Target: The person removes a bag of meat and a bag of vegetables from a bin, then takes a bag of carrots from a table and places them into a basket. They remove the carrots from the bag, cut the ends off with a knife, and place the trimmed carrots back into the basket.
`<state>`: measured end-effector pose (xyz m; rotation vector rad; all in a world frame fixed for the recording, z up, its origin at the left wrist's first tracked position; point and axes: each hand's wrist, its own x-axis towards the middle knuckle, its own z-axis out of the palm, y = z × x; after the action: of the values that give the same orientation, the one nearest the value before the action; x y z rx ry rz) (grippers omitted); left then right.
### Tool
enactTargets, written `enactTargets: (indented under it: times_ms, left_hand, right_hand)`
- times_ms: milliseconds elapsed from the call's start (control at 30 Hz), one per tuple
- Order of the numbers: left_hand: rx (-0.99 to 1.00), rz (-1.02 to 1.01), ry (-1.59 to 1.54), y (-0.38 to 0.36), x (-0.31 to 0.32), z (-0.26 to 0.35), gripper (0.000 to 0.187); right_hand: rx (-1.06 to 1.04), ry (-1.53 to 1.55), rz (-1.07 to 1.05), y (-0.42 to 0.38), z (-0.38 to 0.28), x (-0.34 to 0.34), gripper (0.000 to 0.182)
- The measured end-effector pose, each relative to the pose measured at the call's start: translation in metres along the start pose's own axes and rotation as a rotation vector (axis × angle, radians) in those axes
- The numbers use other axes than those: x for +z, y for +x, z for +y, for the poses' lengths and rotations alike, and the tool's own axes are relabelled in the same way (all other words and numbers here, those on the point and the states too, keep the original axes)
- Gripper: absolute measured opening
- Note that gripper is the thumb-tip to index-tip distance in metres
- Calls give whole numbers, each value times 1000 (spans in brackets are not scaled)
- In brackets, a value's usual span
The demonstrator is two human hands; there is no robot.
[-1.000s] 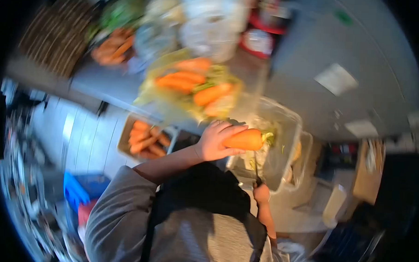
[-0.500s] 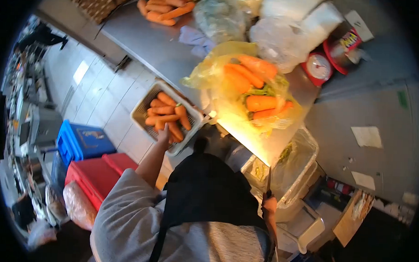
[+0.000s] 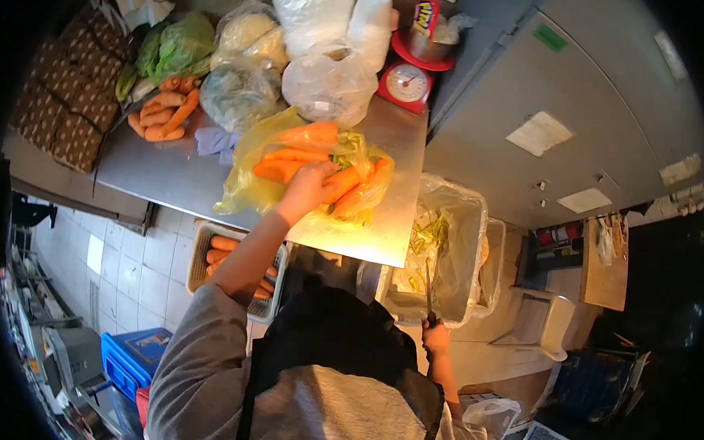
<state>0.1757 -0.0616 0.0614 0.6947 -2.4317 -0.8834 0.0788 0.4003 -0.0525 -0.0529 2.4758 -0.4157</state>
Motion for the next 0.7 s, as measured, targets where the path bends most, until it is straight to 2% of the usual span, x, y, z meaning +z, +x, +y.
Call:
enactTargets:
  times_ms: [167,300,400,500,600,667,700]
  left_hand:
    - [46,-155,290,18,30,-4,42]
    - [6,-388,394,34,17,0,53]
    - [-139,-306,308,20,-6,12,57]
    - [-290,7,183,-19,-39,28,46]
    - [-432,426,-372,-64,-67,21,51]
    - [-261,864,-701,-85,-84,21,47]
    - [-294,956,-792,-99,-98,18,47]
  right_hand:
    - [19,30,23,3,21,14,40]
    - [-6,73,18,4,17,14,37]
    - [-12,133,-3,4,3,7,34]
    - [-49,154,-8,11,2,9,34]
    - [-70,147,-37,12,-6,3,31]
    - [-148,59,-24,1,-26,-11,31]
    - [-178,21,-27,2,-29,-12,32]
